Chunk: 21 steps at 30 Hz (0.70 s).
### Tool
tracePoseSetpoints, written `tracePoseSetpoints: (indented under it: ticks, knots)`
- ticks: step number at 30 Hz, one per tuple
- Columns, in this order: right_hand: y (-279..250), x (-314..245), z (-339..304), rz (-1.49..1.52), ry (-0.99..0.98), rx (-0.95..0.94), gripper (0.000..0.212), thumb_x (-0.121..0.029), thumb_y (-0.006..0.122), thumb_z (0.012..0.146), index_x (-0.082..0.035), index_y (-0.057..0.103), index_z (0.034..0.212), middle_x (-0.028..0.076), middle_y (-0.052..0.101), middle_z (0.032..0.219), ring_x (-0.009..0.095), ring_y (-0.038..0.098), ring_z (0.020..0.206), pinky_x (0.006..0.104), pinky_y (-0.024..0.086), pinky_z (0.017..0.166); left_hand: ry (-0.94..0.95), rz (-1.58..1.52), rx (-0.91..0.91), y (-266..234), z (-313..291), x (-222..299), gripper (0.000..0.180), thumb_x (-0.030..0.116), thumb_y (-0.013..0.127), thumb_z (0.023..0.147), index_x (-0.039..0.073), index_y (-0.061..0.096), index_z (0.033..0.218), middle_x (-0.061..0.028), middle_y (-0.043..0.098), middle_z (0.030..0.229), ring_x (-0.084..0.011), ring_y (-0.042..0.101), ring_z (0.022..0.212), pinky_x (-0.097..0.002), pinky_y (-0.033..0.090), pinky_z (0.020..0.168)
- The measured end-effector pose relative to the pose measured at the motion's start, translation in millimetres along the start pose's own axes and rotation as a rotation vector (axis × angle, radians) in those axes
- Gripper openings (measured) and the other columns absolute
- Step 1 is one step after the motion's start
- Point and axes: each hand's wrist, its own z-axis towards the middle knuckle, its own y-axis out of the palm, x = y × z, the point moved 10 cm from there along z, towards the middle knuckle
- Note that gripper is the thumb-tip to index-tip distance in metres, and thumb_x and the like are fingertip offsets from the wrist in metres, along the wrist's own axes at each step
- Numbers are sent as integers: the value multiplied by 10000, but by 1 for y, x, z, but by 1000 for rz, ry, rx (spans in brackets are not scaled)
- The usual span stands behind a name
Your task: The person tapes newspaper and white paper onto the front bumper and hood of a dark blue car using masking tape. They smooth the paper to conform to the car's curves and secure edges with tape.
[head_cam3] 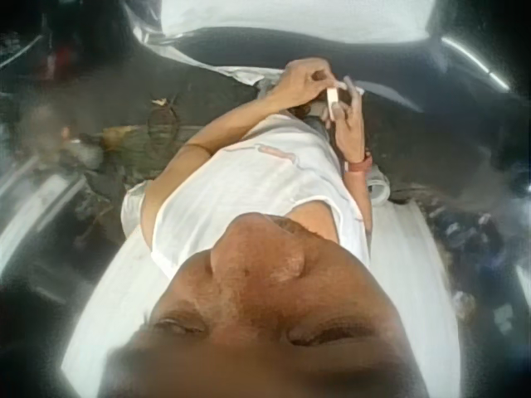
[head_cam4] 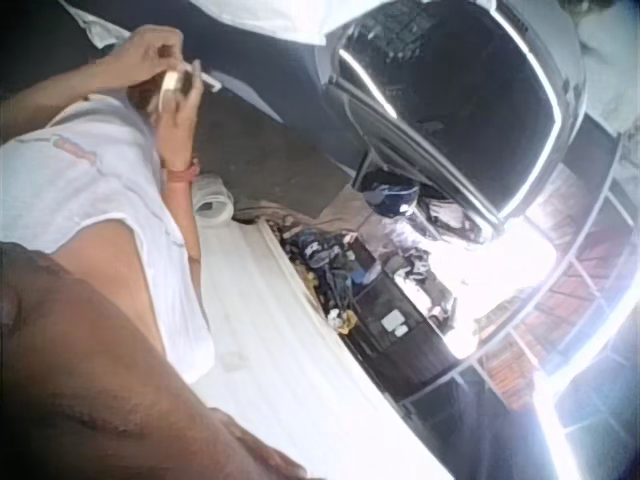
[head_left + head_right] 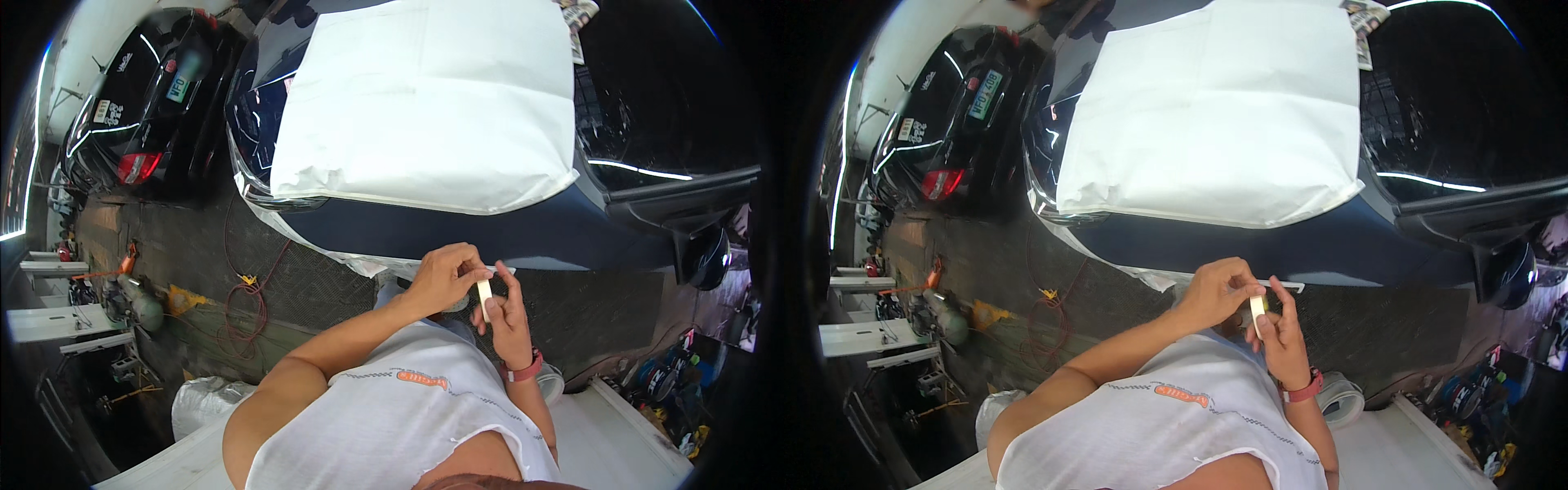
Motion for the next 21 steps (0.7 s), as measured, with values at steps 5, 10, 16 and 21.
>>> tracePoseSetpoints:
  ticks: [5,10,16,21]
  knots:
    - [51,24,30,-19,255,-112,142,-182,515,1147,-73,563,1223,63,685,740,133,637,564,268,498,538,458,288,73,-58,-22,47,147,146,820,939,65,729,857,-41,688,790,-130,649,717,-345,499,641]
    - [132,-94,-3,-806,-660,49,86,-55,722,974,-46,694,1055,133,693,734,304,697,613,396,537,590,-39,-77,655,-222,-18,-43,174,182,764,1008,41,755,907,-21,692,785,-88,559,673,-302,464,614]
    - [114,-29,25,-660,-167,336,104,-123,639,1075,-26,675,1089,95,677,706,190,665,596,321,516,592,75,116,1009,-445,18,-70,261,241,835,959,6,746,1034,-49,758,891,-111,680,820,-275,527,765]
    - [77,36,-7,-610,84,519,175,-157,596,1110,-7,630,1026,91,673,710,138,639,581,313,484,558,76,241,1009,-533,118,-90,281,271,877,881,71,757,1037,-61,803,898,-217,777,838,-357,578,785]
